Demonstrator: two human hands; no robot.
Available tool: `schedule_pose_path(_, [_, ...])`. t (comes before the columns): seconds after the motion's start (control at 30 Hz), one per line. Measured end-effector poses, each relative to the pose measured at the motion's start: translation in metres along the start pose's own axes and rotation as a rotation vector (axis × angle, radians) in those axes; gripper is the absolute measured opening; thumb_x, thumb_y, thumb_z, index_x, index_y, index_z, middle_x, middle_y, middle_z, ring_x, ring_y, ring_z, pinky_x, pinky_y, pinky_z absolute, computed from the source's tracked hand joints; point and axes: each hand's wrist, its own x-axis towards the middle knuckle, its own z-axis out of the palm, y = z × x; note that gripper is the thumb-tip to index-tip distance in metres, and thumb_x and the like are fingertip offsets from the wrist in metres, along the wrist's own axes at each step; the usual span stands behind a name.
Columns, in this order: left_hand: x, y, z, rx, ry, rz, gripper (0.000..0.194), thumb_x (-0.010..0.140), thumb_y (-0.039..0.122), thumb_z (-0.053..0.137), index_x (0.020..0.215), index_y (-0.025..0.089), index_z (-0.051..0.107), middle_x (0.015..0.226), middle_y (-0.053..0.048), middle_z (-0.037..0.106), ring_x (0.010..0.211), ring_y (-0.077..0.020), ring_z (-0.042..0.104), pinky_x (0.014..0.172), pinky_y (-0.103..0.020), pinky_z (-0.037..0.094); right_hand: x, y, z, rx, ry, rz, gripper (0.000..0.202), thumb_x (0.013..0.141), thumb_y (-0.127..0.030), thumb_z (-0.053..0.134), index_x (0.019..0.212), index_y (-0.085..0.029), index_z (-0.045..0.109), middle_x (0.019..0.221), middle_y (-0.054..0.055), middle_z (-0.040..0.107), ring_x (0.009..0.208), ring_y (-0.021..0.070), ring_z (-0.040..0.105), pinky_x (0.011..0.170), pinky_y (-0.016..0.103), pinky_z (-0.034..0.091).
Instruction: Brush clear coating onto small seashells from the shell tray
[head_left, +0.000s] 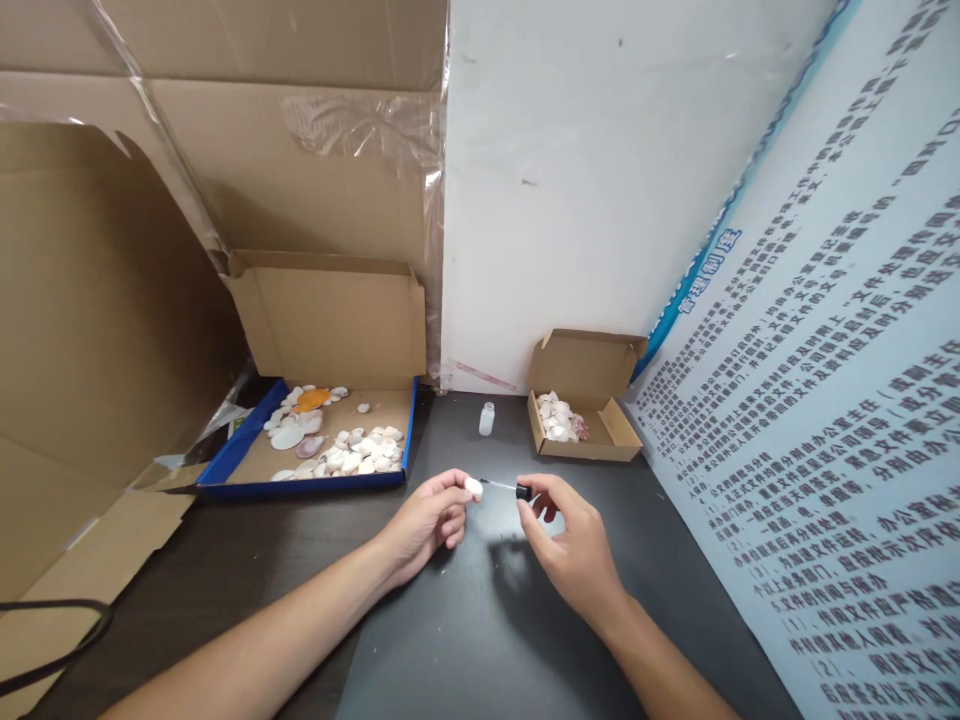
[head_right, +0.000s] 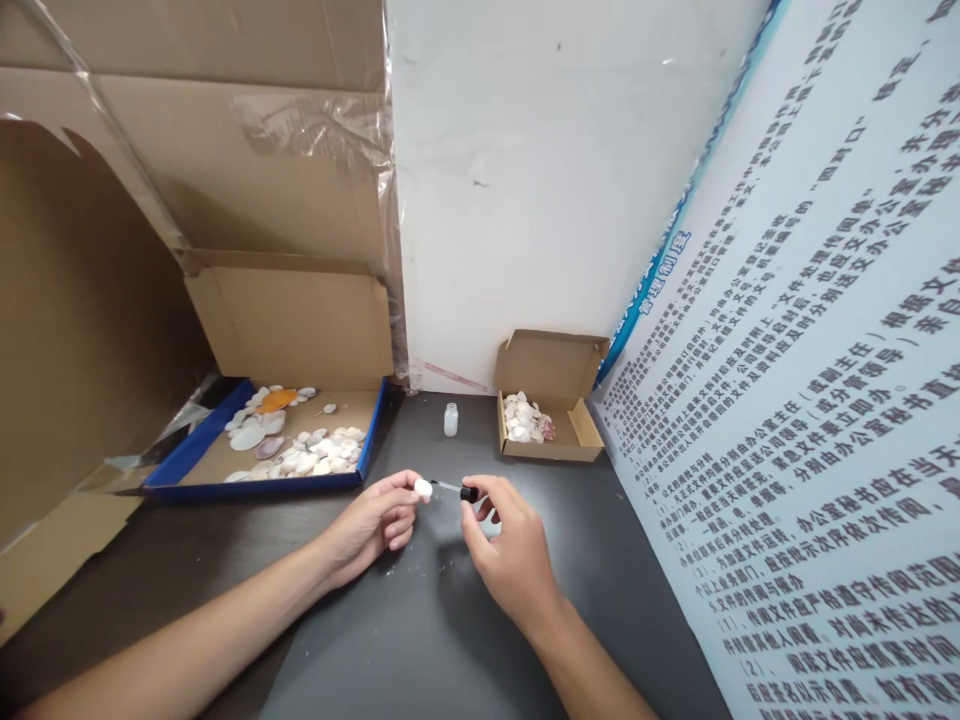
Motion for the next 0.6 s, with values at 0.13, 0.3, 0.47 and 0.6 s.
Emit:
schedule_pose_path(0.13, [-0.0001,0.0006,0.0000,0.001,0.007,-0.001,0.017,0.073,0.021,0.065,0.082,0.016,0.052,0.077,0.003,0.056,0.041,-0.0005,0.031,0.039,-0.017,0.027,0.0002,-0.0005,0.0003,0.012,-0.019,-0.028,0.017,0.084,-0.016,0.056,0.100,-0.019,0.063,0.074,0.000,0.060,0.061,0.0127,0.055,0.059,0.023,0.045])
schedule_pose_path(0.3, [0.0007,0.0001,-0.0007,-0.009,0.014,-0.002,0.018,0.073,0.021,0.065,0.082,0.017,0.050,0.074,0.004,0.055,0.040,-0.0005,0.031,0.039,-0.017,0.027,0.0001,0.0001,0.0004,0.044,-0.018,-0.033,0.015,0.083,-0.017,0.055,0.097,-0.019,0.062,0.071,-0.001,0.057,0.061,0.0130,0.054,0.060,0.023,0.045])
schedule_pose_path(0.47, [0.0005,-0.0006,-0.0011,0.011,0.017,0.016,0.016,0.072,0.019,0.063,0.081,0.017,0.050,0.077,0.003,0.056,0.041,-0.0006,0.031,0.039,-0.017,0.028,0.0011,0.0042,-0.0008,-0.026,0.050,0.018,0.014,0.083,-0.018,0.055,0.096,-0.019,0.062,0.070,-0.001,0.056,0.060,0.0129,0.052,0.058,0.023,0.044])
schedule_pose_path(0.6, [-0.0002,0.0003,-0.0005,0.007,0.016,0.014,0.012,0.071,0.019,0.058,0.077,0.018,0.048,0.061,0.007,0.046,0.040,-0.0029,0.029,0.039,-0.017,0.027,0.0016,0.0047,-0.0008,0.037,-0.002,0.008,0.013,0.084,-0.021,0.055,0.095,-0.019,0.061,0.068,-0.002,0.055,0.059,0.0126,0.052,0.059,0.023,0.044])
